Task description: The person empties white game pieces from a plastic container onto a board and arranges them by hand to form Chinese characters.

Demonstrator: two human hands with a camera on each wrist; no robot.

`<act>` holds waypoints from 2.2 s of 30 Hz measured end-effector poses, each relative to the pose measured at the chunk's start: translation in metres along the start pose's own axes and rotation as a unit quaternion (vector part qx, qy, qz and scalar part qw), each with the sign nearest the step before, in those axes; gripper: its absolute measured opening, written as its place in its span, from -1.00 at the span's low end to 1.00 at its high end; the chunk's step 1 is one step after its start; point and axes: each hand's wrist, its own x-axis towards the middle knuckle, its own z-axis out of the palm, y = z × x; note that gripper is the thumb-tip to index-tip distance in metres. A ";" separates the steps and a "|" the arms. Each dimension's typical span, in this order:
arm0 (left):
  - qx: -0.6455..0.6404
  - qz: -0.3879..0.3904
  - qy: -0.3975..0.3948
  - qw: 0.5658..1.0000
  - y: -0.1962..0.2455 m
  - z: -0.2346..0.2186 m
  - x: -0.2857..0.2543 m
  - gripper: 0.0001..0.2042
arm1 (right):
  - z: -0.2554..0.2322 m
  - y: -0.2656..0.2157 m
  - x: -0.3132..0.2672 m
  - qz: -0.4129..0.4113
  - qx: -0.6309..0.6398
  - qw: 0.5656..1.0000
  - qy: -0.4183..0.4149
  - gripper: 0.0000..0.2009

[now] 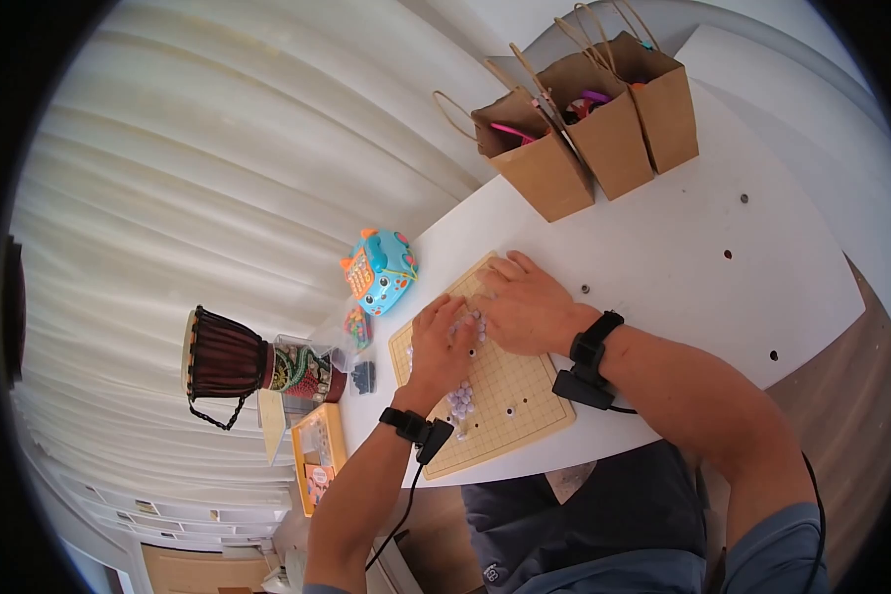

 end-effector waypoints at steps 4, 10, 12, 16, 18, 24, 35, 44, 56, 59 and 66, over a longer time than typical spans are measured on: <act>0.052 0.018 0.000 0.999 0.006 -0.005 -0.002 -0.53 | 0.001 0.000 -0.003 0.002 0.008 1.000 -0.012 -0.60; 0.002 0.027 0.014 1.000 0.005 -0.010 0.000 -0.50 | 0.001 0.002 -0.001 -0.013 0.001 1.000 0.001 -0.59; -0.014 0.043 -0.016 0.999 0.004 -0.009 0.000 -0.52 | -0.001 0.002 -0.001 -0.015 -0.011 1.000 -0.017 -0.57; -0.002 0.041 -0.008 0.999 0.008 -0.009 -0.004 -0.54 | -0.001 0.002 -0.001 -0.011 -0.012 1.000 -0.026 -0.55; -0.006 0.051 0.005 0.999 0.010 -0.009 -0.005 -0.55 | 0.000 0.002 -0.001 -0.014 -0.005 1.000 -0.019 -0.53; 0.010 0.047 0.000 0.999 0.012 -0.009 -0.007 -0.56 | 0.002 0.003 -0.002 -0.016 -0.002 1.000 -0.007 -0.55; 0.009 0.082 0.030 0.996 0.018 -0.010 -0.019 -0.63 | 0.000 0.007 0.003 -0.010 -0.007 0.998 0.059 -0.74; 0.019 0.086 0.020 0.996 0.027 -0.006 -0.028 -0.63 | 0.002 0.006 0.003 -0.031 0.025 0.997 0.068 -0.76; 0.027 0.047 0.020 0.998 0.015 -0.009 -0.032 -0.60 | 0.000 0.005 0.003 -0.041 0.022 0.997 0.067 -0.78; 0.029 0.032 0.033 0.999 0.005 -0.009 -0.038 -0.59 | 0.000 0.005 0.003 -0.043 0.021 0.997 0.065 -0.77; 0.034 0.021 0.029 0.999 -0.005 -0.015 -0.047 -0.58 | 0.000 0.005 0.003 -0.028 0.042 0.997 0.065 -0.75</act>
